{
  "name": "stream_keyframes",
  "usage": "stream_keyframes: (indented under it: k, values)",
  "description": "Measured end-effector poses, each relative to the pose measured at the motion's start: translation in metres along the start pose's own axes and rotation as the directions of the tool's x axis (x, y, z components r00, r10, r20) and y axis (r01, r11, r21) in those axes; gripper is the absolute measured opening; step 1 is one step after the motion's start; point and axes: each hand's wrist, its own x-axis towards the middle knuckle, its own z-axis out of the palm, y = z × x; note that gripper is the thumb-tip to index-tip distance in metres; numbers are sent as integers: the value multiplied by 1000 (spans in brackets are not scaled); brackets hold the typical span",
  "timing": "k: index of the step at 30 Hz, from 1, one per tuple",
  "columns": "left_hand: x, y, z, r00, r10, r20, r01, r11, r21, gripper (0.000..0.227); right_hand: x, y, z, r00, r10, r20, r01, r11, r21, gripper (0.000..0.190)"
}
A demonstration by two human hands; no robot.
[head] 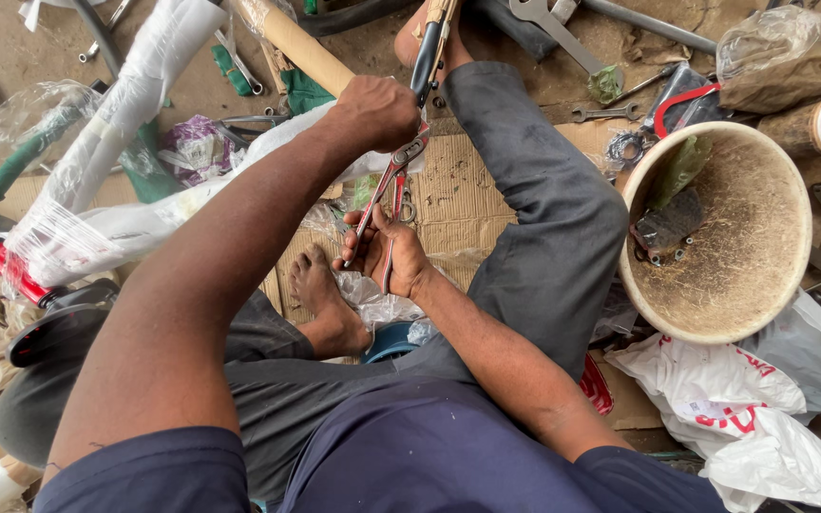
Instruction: The person sits on the floor and uses a red adjustable wrench to tighten a bolt on the head tube of a white bicycle frame. The frame is partially wrapped in protective plastic. The person repeatedly adjusts the wrench and applies torque to the bolt.
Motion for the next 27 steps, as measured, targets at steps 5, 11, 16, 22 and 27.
stream_keyframes:
  k: [5,11,16,22,27]
  values:
    - [1,-3,5,999,30,30,-31,999,13,32,-1,-1,4,1000,8,-3,-8,1000,11,54]
    - [-4,-1,2,999,43,-14,-43,999,13,30,-2,-2,3,1000,-1,6,1,1000,9,54]
    - [-34,-3,28,863,-111,-492,2,976,-216,34,-4,-7,6,1000,25,17,-25,1000,-4,53]
    - [-68,57,121,792,-610,-23,142,221,-965,52,-30,-46,-34,957,225,-184,-255,953,-164,54]
    - [-44,76,109,691,-678,251,-187,-502,-844,47,-46,-126,-50,865,488,-118,-498,802,-329,55]
